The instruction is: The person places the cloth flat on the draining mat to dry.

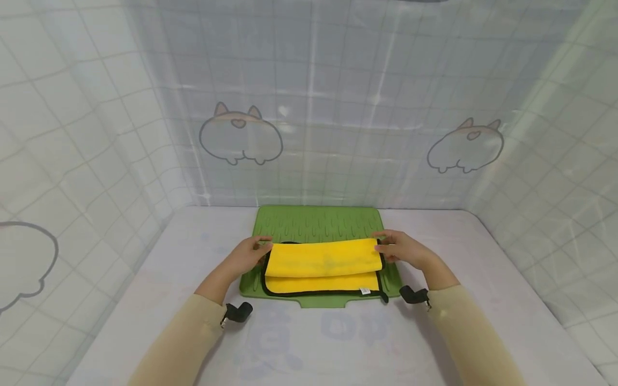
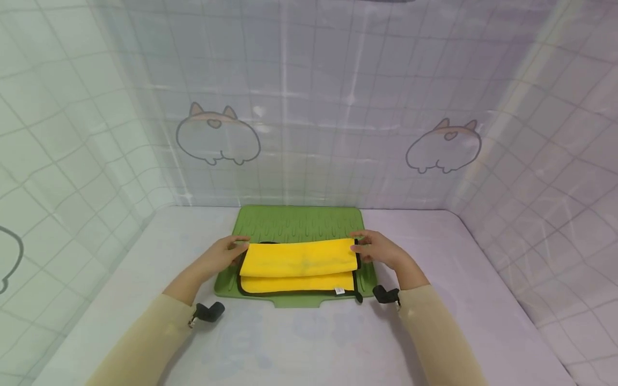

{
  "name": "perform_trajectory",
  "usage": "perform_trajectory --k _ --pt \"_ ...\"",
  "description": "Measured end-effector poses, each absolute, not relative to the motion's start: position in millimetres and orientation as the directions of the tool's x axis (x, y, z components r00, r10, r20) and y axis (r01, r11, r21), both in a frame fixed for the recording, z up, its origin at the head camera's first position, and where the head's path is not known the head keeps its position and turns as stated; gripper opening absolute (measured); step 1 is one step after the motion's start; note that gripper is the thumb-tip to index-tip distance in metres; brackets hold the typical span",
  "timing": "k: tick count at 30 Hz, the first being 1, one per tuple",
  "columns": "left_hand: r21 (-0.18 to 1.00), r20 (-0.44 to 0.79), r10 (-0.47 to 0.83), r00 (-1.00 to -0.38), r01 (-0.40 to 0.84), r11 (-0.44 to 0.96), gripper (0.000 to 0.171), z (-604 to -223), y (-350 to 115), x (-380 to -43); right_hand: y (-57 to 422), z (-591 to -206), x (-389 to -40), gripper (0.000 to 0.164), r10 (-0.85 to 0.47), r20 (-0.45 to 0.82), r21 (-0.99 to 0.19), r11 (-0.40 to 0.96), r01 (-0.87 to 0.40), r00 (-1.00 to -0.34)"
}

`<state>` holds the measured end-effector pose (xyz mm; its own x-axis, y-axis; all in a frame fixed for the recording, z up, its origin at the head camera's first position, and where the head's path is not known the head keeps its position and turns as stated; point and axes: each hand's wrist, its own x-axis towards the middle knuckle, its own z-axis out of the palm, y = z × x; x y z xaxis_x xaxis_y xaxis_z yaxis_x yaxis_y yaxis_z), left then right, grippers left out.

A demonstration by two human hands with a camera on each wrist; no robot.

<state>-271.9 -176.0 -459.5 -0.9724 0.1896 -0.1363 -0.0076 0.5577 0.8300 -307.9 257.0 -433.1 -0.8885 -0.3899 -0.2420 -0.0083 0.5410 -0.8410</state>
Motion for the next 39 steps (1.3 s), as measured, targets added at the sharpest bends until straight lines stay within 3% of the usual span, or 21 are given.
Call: perform_trajectory --k 9,15,24,29,34,39 --pt "0.831 -0.149 0.201 -0.968 -0.013 0.556 0.041 -464.3 -169.7 -277.3 247.2 -448.8 -318.0 0.047 -0.313 -0.19 -0.835 0.55 -0.015 -0.93" --pt "0.807 -0.032 0.201 -0.979 0.093 0.583 0.036 -458.2 -167.2 -275.7 246.3 -443.5 -316.7 0.038 -0.277 -0.074 -0.819 0.565 -0.1 -0.958" --pt "0.802 0.123 0.171 -0.978 0.199 0.564 0.038 -443.9 -165.6 -268.9 245.4 -435.4 -314.7 0.039 -0.23 0.035 -0.827 0.539 -0.157 -0.973" --pt "0.81 0.064 0.184 -0.981 0.158 0.564 0.042 -445.7 -167.9 -266.9 244.4 -441.7 -317.5 0.039 -0.212 0.046 -0.841 0.52 -0.152 -0.976" --pt "0.761 -0.069 0.251 -0.966 0.111 0.639 0.043 -454.1 -170.0 -266.7 242.0 -453.7 -320.8 0.039 -0.263 -0.055 -0.809 0.578 -0.112 -0.963" --pt "0.737 -0.123 0.269 -0.955 0.094 0.669 0.044 -458.6 -169.1 -269.3 241.9 -457.2 -321.9 0.039 -0.285 -0.116 -0.774 0.626 -0.093 -0.951"
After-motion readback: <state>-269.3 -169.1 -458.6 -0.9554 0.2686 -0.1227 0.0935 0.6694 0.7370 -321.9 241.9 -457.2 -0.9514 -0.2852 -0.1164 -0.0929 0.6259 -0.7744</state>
